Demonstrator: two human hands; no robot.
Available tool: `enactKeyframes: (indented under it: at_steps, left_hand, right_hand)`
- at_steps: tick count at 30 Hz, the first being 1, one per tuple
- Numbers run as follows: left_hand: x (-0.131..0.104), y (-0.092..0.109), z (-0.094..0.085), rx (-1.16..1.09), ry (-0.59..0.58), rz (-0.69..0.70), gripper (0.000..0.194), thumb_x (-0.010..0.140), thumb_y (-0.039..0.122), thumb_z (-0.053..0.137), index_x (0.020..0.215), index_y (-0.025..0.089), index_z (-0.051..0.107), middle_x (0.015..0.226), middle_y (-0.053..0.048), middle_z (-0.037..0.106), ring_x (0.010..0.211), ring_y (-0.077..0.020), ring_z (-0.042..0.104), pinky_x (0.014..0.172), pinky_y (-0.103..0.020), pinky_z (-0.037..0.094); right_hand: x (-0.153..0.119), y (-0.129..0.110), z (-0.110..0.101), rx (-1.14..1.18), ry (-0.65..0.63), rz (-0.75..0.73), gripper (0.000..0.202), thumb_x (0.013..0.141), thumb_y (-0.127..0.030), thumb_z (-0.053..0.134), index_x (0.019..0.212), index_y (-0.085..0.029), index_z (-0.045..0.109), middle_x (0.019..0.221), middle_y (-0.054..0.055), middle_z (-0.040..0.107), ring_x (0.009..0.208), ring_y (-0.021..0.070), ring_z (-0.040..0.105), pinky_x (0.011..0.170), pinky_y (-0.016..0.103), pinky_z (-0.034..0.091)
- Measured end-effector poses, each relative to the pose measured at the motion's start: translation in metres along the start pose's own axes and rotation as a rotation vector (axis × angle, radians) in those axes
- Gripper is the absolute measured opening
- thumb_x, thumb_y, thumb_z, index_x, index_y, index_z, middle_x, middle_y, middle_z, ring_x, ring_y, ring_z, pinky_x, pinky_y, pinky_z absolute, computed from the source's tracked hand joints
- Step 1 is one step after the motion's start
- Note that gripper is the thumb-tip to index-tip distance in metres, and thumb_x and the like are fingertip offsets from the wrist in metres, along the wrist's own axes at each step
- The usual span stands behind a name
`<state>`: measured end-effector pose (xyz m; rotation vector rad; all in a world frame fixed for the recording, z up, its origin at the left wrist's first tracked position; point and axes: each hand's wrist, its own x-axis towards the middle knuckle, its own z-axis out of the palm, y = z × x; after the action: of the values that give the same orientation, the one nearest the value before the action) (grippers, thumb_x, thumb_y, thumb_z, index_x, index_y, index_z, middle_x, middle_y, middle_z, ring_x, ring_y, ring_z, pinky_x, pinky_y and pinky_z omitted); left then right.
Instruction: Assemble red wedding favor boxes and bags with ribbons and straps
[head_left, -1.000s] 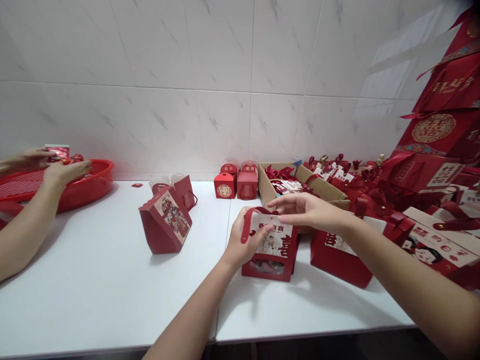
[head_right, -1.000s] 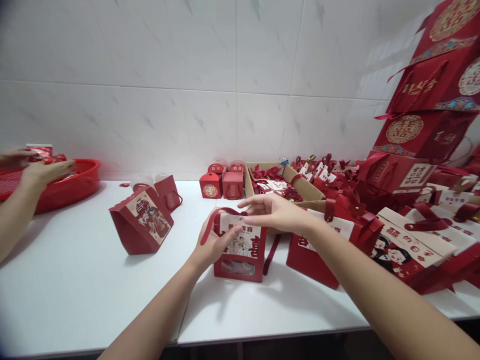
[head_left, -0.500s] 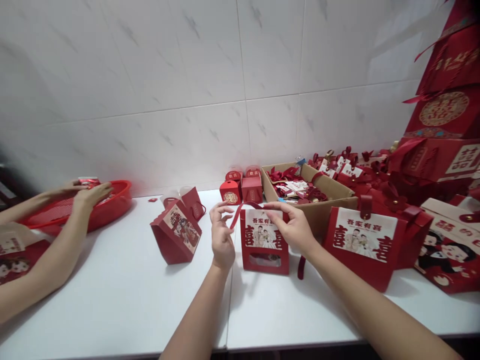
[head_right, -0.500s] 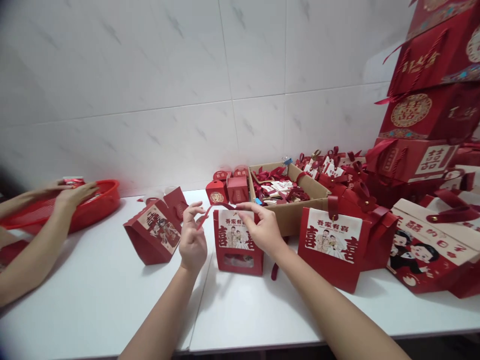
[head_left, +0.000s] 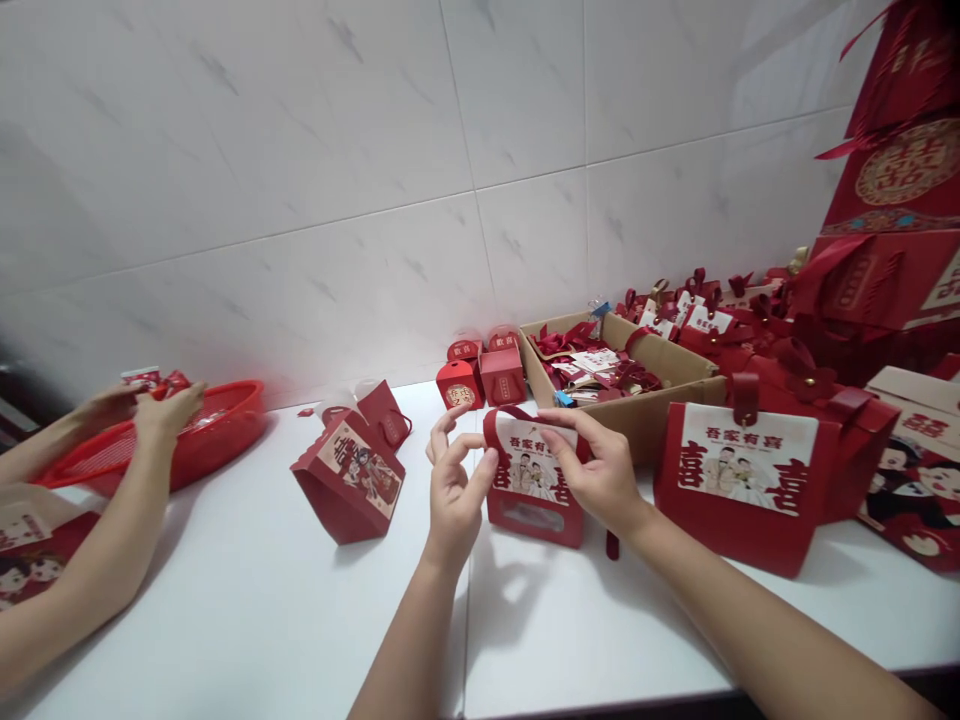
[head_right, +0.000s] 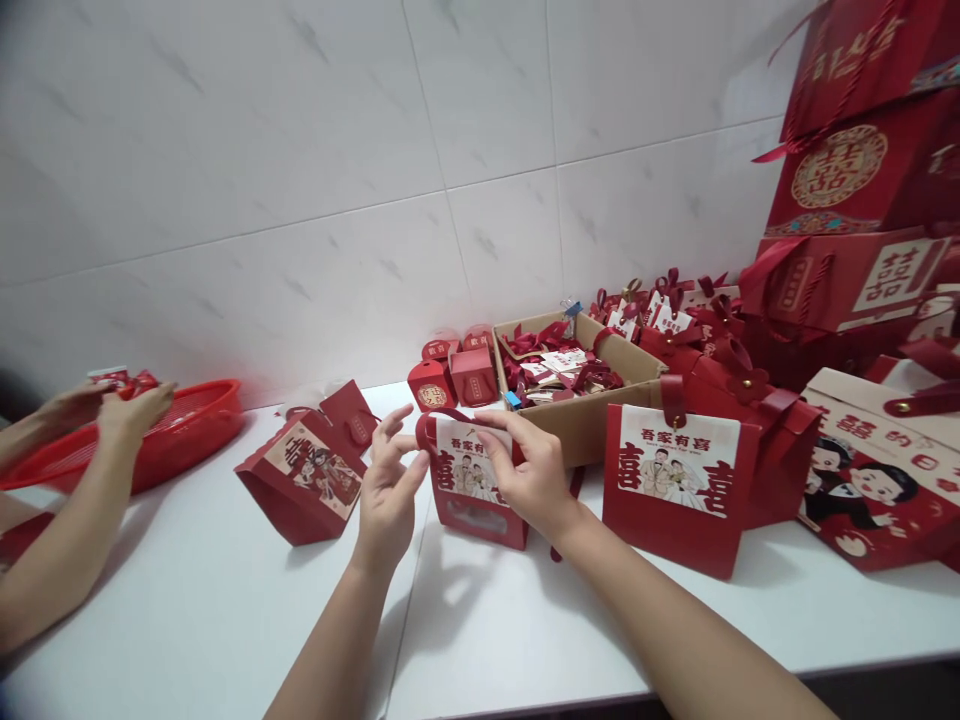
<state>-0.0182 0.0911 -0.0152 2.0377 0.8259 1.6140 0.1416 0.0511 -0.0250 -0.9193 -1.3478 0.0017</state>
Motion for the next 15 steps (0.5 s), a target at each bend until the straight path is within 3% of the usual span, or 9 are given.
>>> enactKeyframes:
  at_steps: [3,7,15]
  left_hand:
    - [-0.001,0.004,0.002,0.001,-0.042,-0.005,0.008,0.08,0.032,0.063,0.078,0.024,0.063,0.136,-0.005,0.043,0.132,-0.0298,0.033,0.106,-0.052,0.026]
    - [-0.001,0.005,0.003,0.008,-0.027,0.008,0.008,0.081,0.032,0.063,0.079,0.024,0.065,0.133,-0.007,0.047,0.133,-0.0287,0.032,0.106,-0.053,0.024]
    - [-0.003,0.008,0.006,0.104,0.033,0.108,0.006,0.082,0.029,0.062,0.08,0.024,0.063,0.13,-0.006,0.049,0.126,-0.0265,0.04,0.105,-0.05,0.025]
  right_hand:
    - [-0.002,-0.004,0.0,-0.003,0.013,-0.07,0.02,0.084,-0.012,0.057,0.1,-0.021,0.063,0.093,0.001,0.069,0.079,0.0136,0.066,0.072,0.023,0.055]
    - [-0.007,-0.011,0.001,0.008,-0.012,-0.15,0.025,0.083,-0.007,0.057,0.103,-0.02,0.062,0.094,0.002,0.069,0.079,0.0124,0.066,0.073,0.021,0.055]
    - [-0.01,-0.016,0.0,0.026,0.003,-0.141,0.022,0.083,-0.008,0.057,0.101,-0.019,0.062,0.091,0.003,0.07,0.079,0.0135,0.066,0.067,0.021,0.055]
